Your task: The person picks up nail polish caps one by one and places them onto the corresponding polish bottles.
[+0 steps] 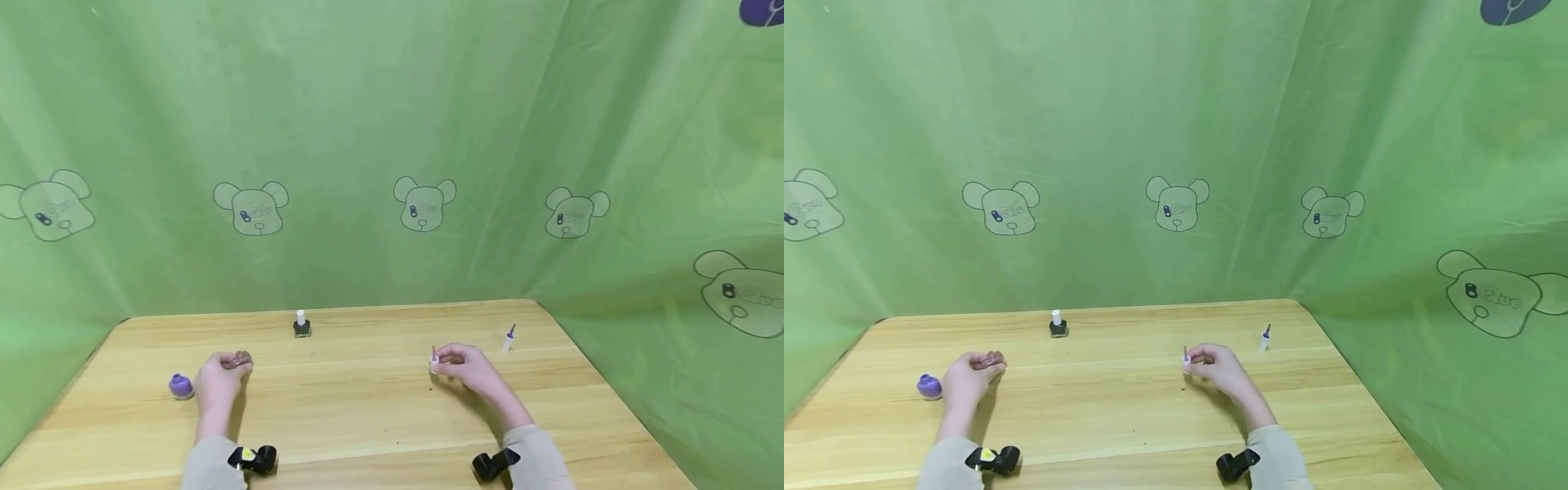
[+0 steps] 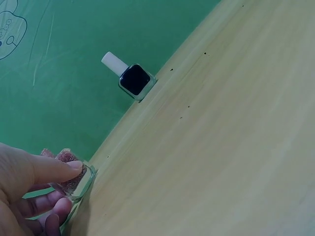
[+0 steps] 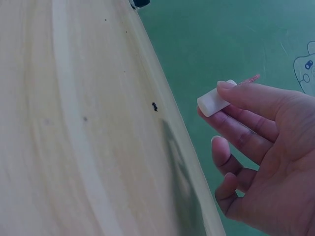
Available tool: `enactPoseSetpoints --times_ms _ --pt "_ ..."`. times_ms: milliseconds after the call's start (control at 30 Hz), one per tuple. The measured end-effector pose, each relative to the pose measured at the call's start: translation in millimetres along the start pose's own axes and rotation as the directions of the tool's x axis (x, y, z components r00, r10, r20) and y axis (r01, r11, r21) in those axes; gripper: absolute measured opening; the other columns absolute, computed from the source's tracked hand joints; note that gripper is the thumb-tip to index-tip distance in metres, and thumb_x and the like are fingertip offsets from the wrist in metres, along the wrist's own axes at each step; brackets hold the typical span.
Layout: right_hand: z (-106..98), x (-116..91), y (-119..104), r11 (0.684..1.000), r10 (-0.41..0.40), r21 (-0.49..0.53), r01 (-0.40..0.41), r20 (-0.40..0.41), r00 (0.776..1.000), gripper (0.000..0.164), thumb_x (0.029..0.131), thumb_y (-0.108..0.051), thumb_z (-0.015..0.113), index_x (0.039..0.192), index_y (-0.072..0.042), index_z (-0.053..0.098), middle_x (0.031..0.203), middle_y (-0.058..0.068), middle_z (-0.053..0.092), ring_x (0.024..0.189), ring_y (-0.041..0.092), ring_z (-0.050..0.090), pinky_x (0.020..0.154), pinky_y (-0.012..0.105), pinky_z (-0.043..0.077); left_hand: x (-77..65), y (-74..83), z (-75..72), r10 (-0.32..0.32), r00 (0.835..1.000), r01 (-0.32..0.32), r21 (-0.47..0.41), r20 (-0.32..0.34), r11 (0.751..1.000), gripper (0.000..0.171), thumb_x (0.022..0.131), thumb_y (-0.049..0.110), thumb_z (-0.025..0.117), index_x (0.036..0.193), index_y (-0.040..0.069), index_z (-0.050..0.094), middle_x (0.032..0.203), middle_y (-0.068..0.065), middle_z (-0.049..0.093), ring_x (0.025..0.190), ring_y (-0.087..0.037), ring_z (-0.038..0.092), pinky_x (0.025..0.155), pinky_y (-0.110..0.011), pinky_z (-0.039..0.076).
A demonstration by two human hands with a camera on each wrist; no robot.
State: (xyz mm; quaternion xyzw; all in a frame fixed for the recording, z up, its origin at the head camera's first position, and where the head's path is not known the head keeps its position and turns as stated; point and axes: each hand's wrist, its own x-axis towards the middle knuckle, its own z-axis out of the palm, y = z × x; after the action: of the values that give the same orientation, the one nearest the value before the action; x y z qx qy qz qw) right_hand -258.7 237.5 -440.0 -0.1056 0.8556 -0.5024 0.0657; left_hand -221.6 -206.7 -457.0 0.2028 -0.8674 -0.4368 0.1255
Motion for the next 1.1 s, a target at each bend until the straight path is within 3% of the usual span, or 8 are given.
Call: enactPoseSetpoints --times_ms 400,833,1100 --pt "10.9 -1.3 -11.3 1.0 -0.016 -0.012 0.016 -0.002 1.0 0.032 0.084 -0.017 0.073 0.111 0.0 0.066 0.105 0.015 0.07 0.088 0.015 0.061 0.078 0.033 0.052 -0.5 4.5 0.5 0.011 0.999 -0.012 0.034 0.042 0.999 0.041 0.088 0.021 0.071 0.117 -0.004 0.058 0.119 -0.028 0.063 0.11 -0.047 0.056 0.1 -0.059 0.04" --pt "19.8 -1.6 -17.4 0.999 -0.007 -0.051 0.004 -0.055 0.998 0.025 0.082 -0.015 0.075 0.105 -0.004 0.069 0.098 0.007 0.07 0.086 0.015 0.057 0.078 0.029 0.046 -6.1 23.5 15.9 0.061 0.996 -0.057 -0.059 0.059 0.997 0.034 0.085 0.014 0.073 0.11 -0.004 0.06 0.108 -0.026 0.066 0.1 -0.041 0.061 0.092 -0.054 0.047" --pt "22.7 -3.7 -24.2 0.998 -0.024 -0.056 0.021 -0.057 0.998 0.024 0.082 -0.015 0.075 0.103 -0.006 0.07 0.095 0.007 0.069 0.082 0.016 0.054 0.074 0.028 0.044 -12.2 37.8 31.7 0.084 0.991 -0.073 -0.098 0.106 0.992 0.03 0.083 0.011 0.074 0.107 -0.001 0.061 0.103 -0.021 0.066 0.093 -0.033 0.061 0.086 -0.047 0.052"
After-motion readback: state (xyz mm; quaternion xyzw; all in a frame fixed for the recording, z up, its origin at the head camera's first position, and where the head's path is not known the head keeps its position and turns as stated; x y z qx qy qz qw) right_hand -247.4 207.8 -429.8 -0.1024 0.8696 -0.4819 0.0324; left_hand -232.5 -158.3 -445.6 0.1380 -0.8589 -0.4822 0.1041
